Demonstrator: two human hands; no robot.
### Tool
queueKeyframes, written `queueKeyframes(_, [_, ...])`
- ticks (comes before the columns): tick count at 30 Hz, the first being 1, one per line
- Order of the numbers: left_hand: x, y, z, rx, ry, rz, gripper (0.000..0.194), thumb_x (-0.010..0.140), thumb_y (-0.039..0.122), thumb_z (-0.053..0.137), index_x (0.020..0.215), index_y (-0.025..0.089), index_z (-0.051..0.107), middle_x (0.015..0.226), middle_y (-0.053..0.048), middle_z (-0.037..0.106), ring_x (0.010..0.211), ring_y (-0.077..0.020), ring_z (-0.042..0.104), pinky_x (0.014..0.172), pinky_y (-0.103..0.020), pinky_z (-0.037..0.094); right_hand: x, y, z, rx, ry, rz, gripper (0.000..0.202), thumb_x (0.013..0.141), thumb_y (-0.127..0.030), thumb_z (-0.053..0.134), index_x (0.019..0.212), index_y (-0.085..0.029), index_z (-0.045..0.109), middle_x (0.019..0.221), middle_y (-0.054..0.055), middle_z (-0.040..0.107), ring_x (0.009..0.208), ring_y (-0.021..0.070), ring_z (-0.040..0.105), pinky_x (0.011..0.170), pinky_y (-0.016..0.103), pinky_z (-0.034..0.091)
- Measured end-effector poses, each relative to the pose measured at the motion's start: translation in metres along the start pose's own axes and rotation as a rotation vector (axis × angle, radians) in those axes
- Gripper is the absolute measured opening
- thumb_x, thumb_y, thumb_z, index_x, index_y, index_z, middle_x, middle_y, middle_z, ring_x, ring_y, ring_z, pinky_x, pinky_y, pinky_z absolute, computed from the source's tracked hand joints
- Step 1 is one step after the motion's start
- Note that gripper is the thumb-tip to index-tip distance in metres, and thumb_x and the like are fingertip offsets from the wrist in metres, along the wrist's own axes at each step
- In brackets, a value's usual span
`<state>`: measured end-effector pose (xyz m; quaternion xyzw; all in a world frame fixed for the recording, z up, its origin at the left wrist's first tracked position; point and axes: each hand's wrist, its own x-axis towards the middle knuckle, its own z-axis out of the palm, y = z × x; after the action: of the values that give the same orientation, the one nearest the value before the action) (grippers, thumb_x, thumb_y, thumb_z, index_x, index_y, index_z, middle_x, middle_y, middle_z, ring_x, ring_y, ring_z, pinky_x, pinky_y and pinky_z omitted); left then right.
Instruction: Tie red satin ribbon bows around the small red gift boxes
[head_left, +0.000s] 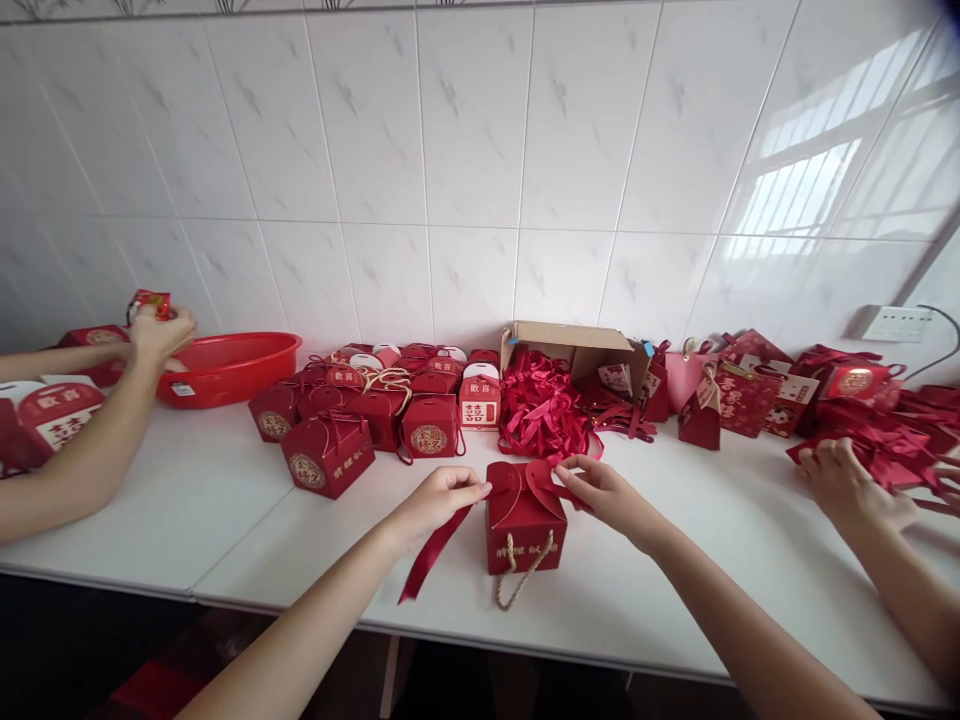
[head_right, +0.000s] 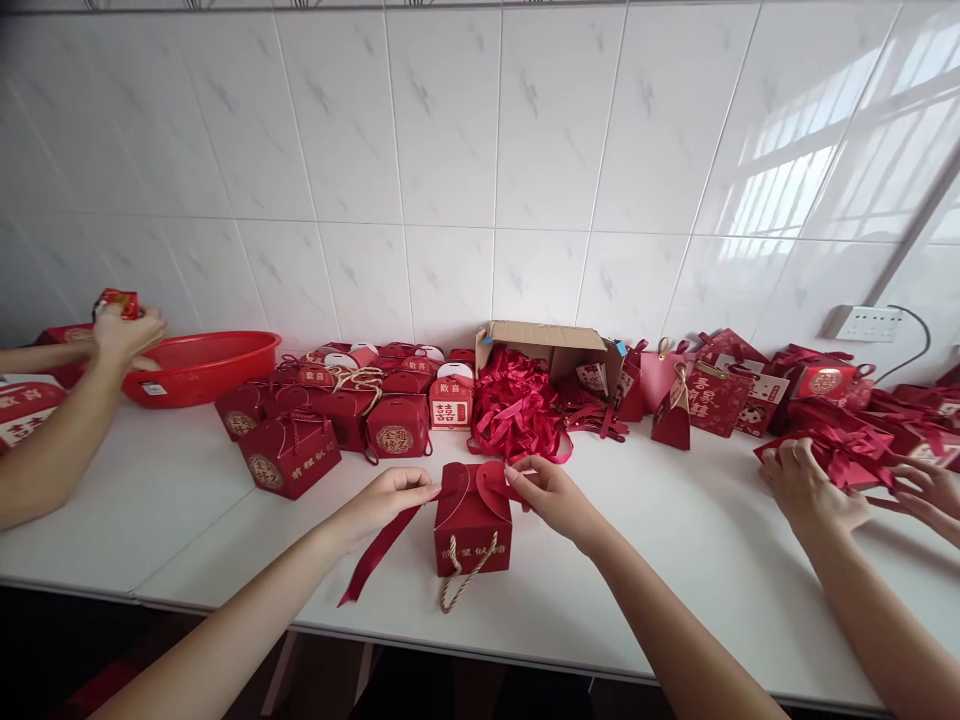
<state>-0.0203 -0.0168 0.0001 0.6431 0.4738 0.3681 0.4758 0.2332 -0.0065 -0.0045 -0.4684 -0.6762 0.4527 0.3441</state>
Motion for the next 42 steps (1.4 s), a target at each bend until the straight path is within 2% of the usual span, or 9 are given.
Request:
queueKeyframes(4, [-0.005, -0.004, -0.007, 0.045, 0.042, 0.022, 0.031, 0.072, 0.044, 0.065, 0.059, 0.018, 0.055, 0.06, 0.003, 0.045, 0.058, -0.0132, 0.041, 0.057, -0.024, 0.032, -0.001, 0.007, -0.006, -0.03, 0.054, -0.035, 0.046, 0.076, -0.063, 0.054, 0.092, -0.02, 0.051, 0.053, -0.009, 0.036, 0.049, 0.0099, 0.036, 0.047, 0.024, 0.027])
queueKeyframes(11, [-0.008, -0.015, -0.007, 0.157, 0.141, 0.035, 0.035, 0.074, 0.047, 0.06, 0.057, 0.019, 0.048, 0.059, 0.004, 0.042, 0.056, -0.0124, 0.036, 0.054, -0.023, 0.028, 0.0, 0.03, -0.006, -0.184, 0.119, -0.109, 0.033, 0.082, -0.052, 0.051, 0.092, -0.021, 0.051, 0.053, -0.007, 0.043, 0.049, 0.012, 0.04, 0.049, 0.026, 0.033])
queueKeyframes(16, [-0.019, -0.029, -0.001, 0.278, 0.387, 0.137, 0.034, 0.07, 0.044, 0.064, 0.06, 0.021, 0.04, 0.061, 0.005, 0.037, 0.059, -0.0137, 0.037, 0.059, -0.024, 0.031, -0.01, 0.037, -0.003, -0.482, 0.559, -0.206, 0.027, 0.082, -0.047, 0.051, 0.091, -0.022, 0.058, 0.097, 0.009, 0.06, 0.088, 0.0262, 0.055, 0.077, 0.041, 0.042])
queueKeyframes(18, [-0.03, -0.031, 0.005, 0.341, 0.355, 0.17, 0.03, 0.075, 0.045, 0.059, 0.062, 0.022, 0.045, 0.058, 0.005, 0.039, 0.057, -0.0145, 0.038, 0.058, -0.025, 0.032, -0.018, 0.034, -0.002, -0.484, 0.559, -0.206, 0.034, 0.085, -0.05, 0.045, 0.08, -0.022, 0.062, 0.094, 0.01, 0.061, 0.087, 0.0265, 0.056, 0.078, 0.041, 0.042])
queueKeyframes(22, [-0.048, -0.026, 0.021, 0.383, 0.124, 0.097, 0.026, 0.081, 0.043, 0.053, 0.091, 0.023, 0.065, 0.056, 0.002, 0.049, 0.054, -0.0177, 0.045, 0.055, -0.026, 0.033, -0.031, 0.026, 0.006, -0.288, 0.114, 0.022, 0.063, 0.088, -0.063, 0.03, 0.061, -0.019, 0.066, 0.071, 0.009, 0.064, 0.066, 0.0207, 0.056, 0.067, 0.035, 0.044])
queueKeyframes(25, [-0.048, -0.024, 0.026, 0.452, 0.088, 0.033, 0.041, 0.081, 0.034, 0.05, 0.12, 0.023, 0.057, 0.057, 0.001, 0.054, 0.056, -0.0191, 0.051, 0.057, -0.026, 0.035, -0.032, 0.027, 0.014, -0.146, -0.016, 0.143, 0.07, 0.086, -0.068, 0.026, 0.088, -0.015, 0.072, 0.083, 0.009, 0.068, 0.064, 0.0188, 0.057, 0.066, 0.034, 0.045])
queueKeyframes(30, [-0.032, -0.031, 0.025, 0.322, 0.116, -0.048, 0.059, 0.083, 0.027, 0.042, 0.141, 0.024, 0.032, 0.062, 0.003, 0.053, 0.057, -0.0166, 0.051, 0.058, -0.025, 0.037, -0.024, 0.038, 0.023, 0.288, 0.083, 0.17, 0.067, 0.085, -0.068, 0.035, 0.135, -0.026, 0.046, 0.123, 0.01, 0.06, 0.099, 0.023, 0.06, 0.084, 0.037, 0.045])
queueKeyframes(35, [-0.023, -0.027, 0.028, -0.171, 0.256, -0.011, 0.05, 0.077, 0.021, 0.051, 0.126, 0.027, 0.047, 0.094, -0.001, 0.061, 0.081, -0.0162, 0.059, 0.07, -0.024, 0.043, -0.014, 0.038, 0.036, 0.883, 0.245, 0.035, 0.042, 0.074, -0.043, 0.071, 0.113, -0.031, 0.061, 0.125, 0.002, 0.06, 0.119, 0.0207, 0.052, 0.098, 0.037, 0.04])
queueKeyframes(42, [-0.012, -0.005, 0.036, -0.822, 0.394, 0.043, 0.017, 0.077, 0.031, 0.067, 0.09, 0.019, 0.064, 0.089, -0.002, 0.064, 0.082, -0.0144, 0.062, 0.067, -0.022, 0.048, 0.004, 0.029, 0.047, 1.299, 0.342, 0.013, 0.02, 0.067, -0.015, 0.076, 0.081, -0.021, 0.063, 0.086, 0.0, 0.07, 0.081, 0.0139, 0.067, 0.072, 0.025, 0.056])
